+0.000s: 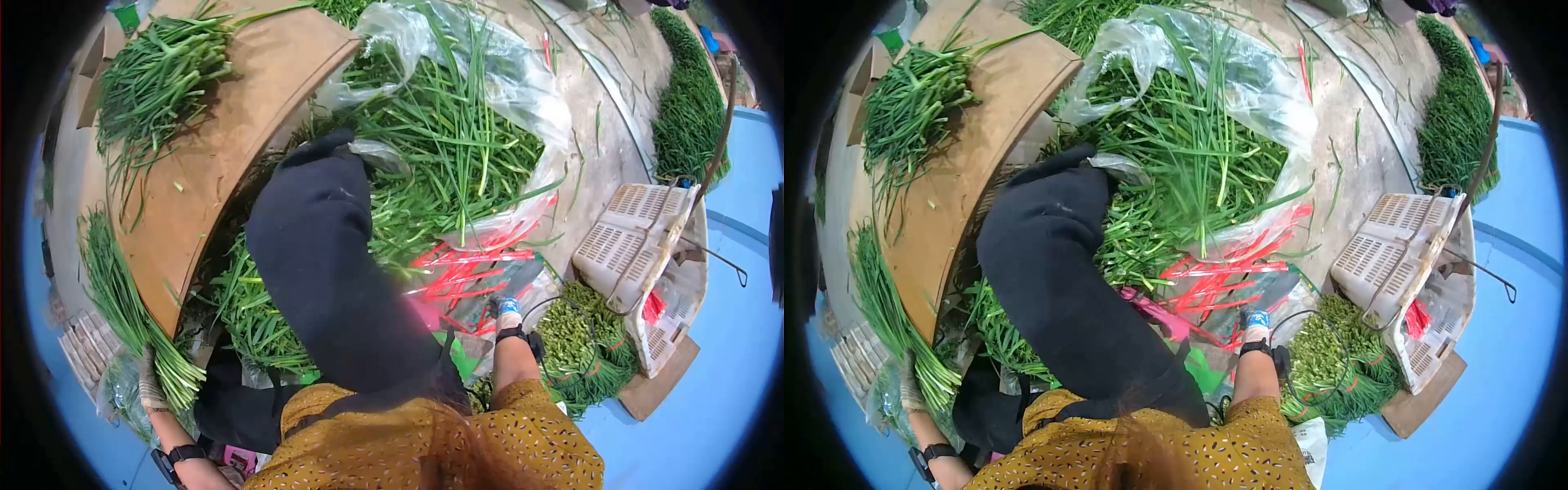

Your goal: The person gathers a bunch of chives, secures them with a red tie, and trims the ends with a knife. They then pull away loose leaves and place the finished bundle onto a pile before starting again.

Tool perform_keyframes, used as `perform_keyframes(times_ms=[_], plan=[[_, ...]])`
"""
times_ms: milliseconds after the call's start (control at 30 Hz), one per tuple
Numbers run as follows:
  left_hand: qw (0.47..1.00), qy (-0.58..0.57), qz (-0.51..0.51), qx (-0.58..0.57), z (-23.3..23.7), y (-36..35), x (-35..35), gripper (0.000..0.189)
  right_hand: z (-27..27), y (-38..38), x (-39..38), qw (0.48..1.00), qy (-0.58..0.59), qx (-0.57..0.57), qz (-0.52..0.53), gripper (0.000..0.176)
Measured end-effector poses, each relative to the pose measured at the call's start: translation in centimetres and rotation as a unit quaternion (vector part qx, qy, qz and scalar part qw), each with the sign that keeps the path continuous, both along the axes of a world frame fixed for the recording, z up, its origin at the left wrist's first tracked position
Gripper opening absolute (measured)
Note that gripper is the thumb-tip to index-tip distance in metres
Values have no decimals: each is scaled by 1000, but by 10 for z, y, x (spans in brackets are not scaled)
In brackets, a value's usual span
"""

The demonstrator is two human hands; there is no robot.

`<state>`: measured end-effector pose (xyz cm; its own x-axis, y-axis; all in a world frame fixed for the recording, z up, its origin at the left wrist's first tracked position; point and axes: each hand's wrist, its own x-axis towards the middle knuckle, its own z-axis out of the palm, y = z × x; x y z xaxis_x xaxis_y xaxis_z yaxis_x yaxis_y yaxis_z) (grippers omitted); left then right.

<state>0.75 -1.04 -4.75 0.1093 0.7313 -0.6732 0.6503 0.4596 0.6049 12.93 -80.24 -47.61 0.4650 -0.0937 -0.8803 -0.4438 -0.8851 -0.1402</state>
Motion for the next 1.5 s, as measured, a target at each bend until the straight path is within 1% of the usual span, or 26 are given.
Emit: perform_keyframes(times_ms=[33, 100, 133, 167, 267, 333, 400, 467, 500, 567, 600, 700, 767, 800, 900, 1000, 1067, 1100, 1133, 1200, 1233, 1267, 1300, 1333, 1433, 1500], plan=[[1000, -1, 14, -7, 9, -21, 20, 57, -8, 0, -7, 995, -24, 9, 97, 23], [999, 37, -1, -3, 0, 14, -6, 57, -14, -4, -19, 955, -69, 26, 288, 24], [998, 55, -8, -1, 0, 10, 5, 56, -4, 3, -16, 965, -84, -46, 244, 23], [995, 70, -33, 56, 4, -2, 9, 53, 9, 11, -14, 968, -99, -119, 199, 23], [994, 93, -19, 48, 4, 14, -2, 57, 45, 24, -18, 938, -132, -316, 53, 22], [995, 77, -48, 48, 8, 10, -1, 66, 57, 13, -25, 924, -120, -360, -45, 25], [993, 76, -72, 45, 5, 19, -13, 75, 66, -4, -30, 927, -69, -337, -147, 31], [992, 94, -72, 40, 3, 38, -25, 75, 62, -25, -36, 925, 12, -277, -260, 38], [991, 102, -74, 37, 4, 41, -25, 75, 60, -33, -39, 916, 59, -234, -321, 41], [993, 92, -65, 39, 6, 46, -27, 72, 53, -40, -51, 887, 114, -181, -409, 49], [994, 86, -61, 40, 7, 44, -25, 70, 51, -39, -59, 870, 136, -163, -445, 53], [1000, 14, 3, 13, 12, 31, -18, 60, 45, -28, -82, 821, 174, -146, -524, 65], [999, 31, 1, 26, 12, 22, -9, 58, 40, -13, -97, 803, 183, -131, -553, 73], [999, 40, 0, 33, 14, 18, -4, 57, 38, -17, -104, 836, 179, -12, -518, 99], [999, 45, 17, 3, 16, 11, 3, 58, 14, -3, -118, 889, 194, -98, -403, 99], [998, 55, 9, 20, 18, 3, 8, 60, -10, -3, -118, 915, 224, -131, -309, 99], [996, 73, 19, 36, 21, -12, 22, 61, -32, -14, -128, 928, 229, -124, -266, 99], [996, 74, 40, 15, 23, -24, 32, 61, -58, -31, -150, 955, 206, -8, -211, 99], [997, 72, 22, 28, 22, -23, 31, 62, -42, -21, -136, 954, 180, -55, -235, 96], [996, 72, -13, 55, 20, -19, 22, 62, 8, 6, -94, 940, 127, -150, -279, 89], [996, 71, -2, 60, 21, -16, 19, 60, -8, -2, -99, 920, 208, -137, -304, 80], [995, 62, -18, 71, 20, -14, 16, 59, -12, 1, -97, 956, 224, -103, -160, 73], [995, 55, -34, 80, 20, -13, 13, 58, -11, 4, -98, 960, 235, -97, -119, 72], [994, 49, -50, 89, 20, -12, 12, 56, -10, 8, -101, 957, 234, -106, -133, 71], [994, 60, -24, 87, 21, -9, 13, 53, -3, 13, -109, 952, 224, -121, -172, 68], [993, 62, -30, 101, 19, -7, 10, 53, 0, 16, -111, 951, 215, -122, -184, 66]])
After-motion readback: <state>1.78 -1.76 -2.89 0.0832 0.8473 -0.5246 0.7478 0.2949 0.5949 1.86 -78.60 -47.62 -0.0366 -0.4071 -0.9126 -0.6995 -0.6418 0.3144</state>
